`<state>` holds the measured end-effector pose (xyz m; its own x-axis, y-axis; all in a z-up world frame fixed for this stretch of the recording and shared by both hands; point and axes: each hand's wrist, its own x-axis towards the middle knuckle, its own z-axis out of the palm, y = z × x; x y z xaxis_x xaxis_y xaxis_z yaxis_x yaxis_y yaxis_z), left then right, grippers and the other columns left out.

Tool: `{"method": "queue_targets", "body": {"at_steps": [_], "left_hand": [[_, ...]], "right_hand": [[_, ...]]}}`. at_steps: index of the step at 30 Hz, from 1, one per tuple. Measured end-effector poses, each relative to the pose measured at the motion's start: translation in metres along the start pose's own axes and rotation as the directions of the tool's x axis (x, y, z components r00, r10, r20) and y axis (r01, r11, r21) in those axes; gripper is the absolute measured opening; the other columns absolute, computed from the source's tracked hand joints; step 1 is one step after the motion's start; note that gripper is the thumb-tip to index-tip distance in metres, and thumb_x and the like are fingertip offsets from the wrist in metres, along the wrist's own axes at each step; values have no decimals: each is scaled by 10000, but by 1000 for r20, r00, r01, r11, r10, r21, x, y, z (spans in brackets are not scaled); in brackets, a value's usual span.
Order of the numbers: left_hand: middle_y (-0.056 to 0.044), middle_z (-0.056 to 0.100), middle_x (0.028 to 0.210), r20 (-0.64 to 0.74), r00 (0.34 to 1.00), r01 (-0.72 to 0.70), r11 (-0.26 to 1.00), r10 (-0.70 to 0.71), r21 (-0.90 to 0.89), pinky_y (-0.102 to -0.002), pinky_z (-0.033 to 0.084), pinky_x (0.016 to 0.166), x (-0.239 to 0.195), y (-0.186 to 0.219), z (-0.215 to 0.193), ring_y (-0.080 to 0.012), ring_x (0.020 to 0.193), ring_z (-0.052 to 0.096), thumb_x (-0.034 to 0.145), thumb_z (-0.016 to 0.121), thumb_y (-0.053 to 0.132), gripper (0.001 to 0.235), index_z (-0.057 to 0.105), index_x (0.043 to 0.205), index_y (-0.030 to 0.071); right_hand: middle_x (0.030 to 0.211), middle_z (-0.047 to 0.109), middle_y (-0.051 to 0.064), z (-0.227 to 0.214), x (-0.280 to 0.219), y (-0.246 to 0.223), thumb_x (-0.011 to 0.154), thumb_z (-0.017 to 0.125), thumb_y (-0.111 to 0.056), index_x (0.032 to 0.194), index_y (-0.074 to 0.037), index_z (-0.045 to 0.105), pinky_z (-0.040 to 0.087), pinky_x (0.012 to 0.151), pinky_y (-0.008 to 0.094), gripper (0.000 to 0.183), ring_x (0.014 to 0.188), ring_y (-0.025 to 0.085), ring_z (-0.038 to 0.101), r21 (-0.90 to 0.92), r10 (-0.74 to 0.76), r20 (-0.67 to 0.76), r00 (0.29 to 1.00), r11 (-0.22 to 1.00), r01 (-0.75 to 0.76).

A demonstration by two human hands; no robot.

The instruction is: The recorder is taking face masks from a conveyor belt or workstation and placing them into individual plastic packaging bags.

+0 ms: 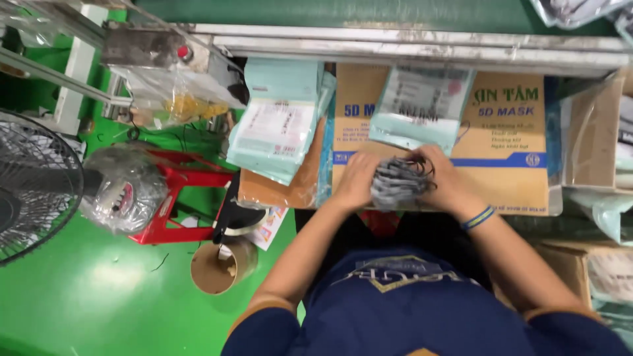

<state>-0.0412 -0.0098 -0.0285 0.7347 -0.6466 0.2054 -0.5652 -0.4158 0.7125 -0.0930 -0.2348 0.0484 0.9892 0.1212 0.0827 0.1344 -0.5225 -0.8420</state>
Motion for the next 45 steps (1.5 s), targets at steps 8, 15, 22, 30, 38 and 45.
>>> {"method": "queue_targets", "body": {"at_steps": [8, 15, 22, 30, 38, 45], "left_hand": [[-147, 424, 1499, 18, 997, -46, 716, 81, -696, -398, 370, 1150, 0, 78, -68, -271, 1392, 443, 605, 968, 277, 1233, 259, 1590, 61], [-97, 625, 1474, 372, 927, 183, 818, 41, -546, -364, 462, 1197, -9, 41, -85, -243, 1395, 592, 892, 787, 295, 655, 555, 1465, 79], [-209, 351, 1583, 483, 872, -4, 988, 81, -157, -402, 278, 1200, 67, 24, -86, -406, 1476, 361, 782, 815, 515, 923, 470, 1494, 39], [-140, 159, 1694, 615, 788, -94, 991, 12, 100, -559, 55, 1251, 80, -9, -4, -364, 1586, 61, 802, 734, 578, 563, 752, 1235, 219], [-149, 800, 1253, 624, 779, 210, 960, -52, -183, -377, 557, 1069, 68, 21, -77, -274, 1153, 749, 859, 765, 458, 476, 748, 1234, 164], [-103, 777, 1084, 201, 978, 136, 900, -55, -415, -338, 557, 895, 52, 34, -106, -200, 981, 714, 911, 789, 280, 371, 724, 1205, 64]], "right_hand": [[1141, 775, 63, -1, -31, 10, 844, 820, -140, 1133, -101, 748, 574, 925, 385, 300, 1056, 237, 729, 106, -155, -24, 988, 982, 157], [1112, 719, 113, -26, 0, 11, 826, 762, -178, 1088, -83, 746, 540, 878, 450, 280, 1038, 317, 669, -356, -380, -44, 924, 870, 341], [919, 652, 112, -9, 55, 79, 872, 673, -140, 906, -43, 704, 567, 726, 401, 107, 904, 301, 657, -790, -259, 114, 959, 562, 246], [931, 652, 115, -12, 81, 53, 784, 637, -89, 930, -63, 690, 561, 658, 382, 158, 907, 299, 667, -860, -248, -10, 969, 496, 118], [915, 720, 110, -40, 72, -9, 848, 658, -55, 983, -133, 785, 540, 701, 414, 201, 816, 318, 690, -533, -334, -96, 938, 813, 235], [731, 731, 179, -66, 46, -65, 819, 674, -110, 1083, -76, 788, 550, 628, 435, 290, 670, 364, 689, -245, 192, 32, 981, 953, -178]]}}
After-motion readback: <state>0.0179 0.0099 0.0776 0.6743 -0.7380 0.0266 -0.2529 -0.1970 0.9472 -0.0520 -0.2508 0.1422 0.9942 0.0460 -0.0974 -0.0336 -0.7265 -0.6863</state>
